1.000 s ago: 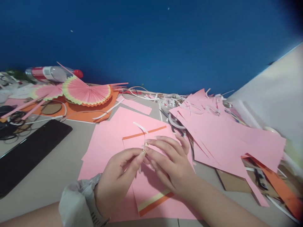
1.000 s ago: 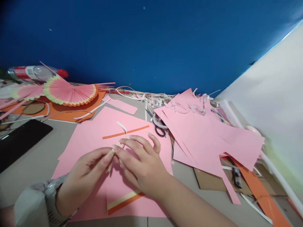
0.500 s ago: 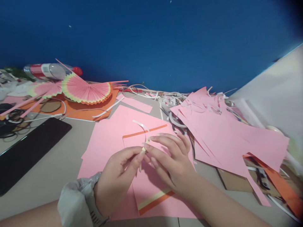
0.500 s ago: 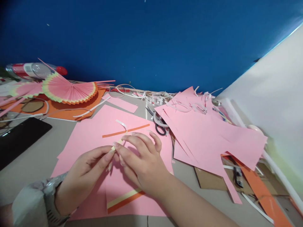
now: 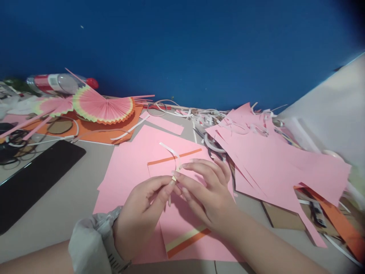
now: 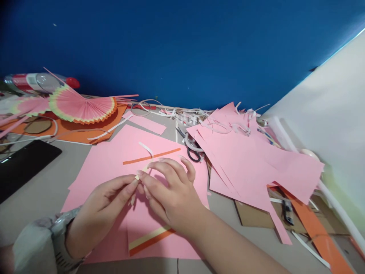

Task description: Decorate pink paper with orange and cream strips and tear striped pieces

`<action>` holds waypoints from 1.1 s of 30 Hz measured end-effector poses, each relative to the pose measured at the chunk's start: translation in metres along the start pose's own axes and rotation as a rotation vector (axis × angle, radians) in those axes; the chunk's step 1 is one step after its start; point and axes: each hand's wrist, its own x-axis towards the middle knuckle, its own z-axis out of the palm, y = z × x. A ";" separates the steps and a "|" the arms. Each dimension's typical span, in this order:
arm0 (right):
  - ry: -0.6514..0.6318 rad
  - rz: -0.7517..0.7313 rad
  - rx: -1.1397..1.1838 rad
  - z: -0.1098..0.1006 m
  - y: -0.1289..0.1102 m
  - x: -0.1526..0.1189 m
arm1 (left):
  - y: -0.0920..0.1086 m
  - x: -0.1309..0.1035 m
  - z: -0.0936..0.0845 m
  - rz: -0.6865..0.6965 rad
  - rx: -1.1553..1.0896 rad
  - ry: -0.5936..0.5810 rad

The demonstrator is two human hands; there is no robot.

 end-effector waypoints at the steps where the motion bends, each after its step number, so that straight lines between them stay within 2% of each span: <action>1: 0.001 -0.006 -0.006 0.000 0.000 0.000 | 0.000 0.000 0.000 -0.004 0.000 0.002; 10: -0.063 -0.101 -0.137 -0.004 -0.001 0.001 | -0.002 0.001 -0.001 0.005 -0.046 -0.029; 33: -0.114 -0.111 -0.075 -0.004 0.001 0.001 | -0.002 0.005 0.000 0.003 -0.086 -0.044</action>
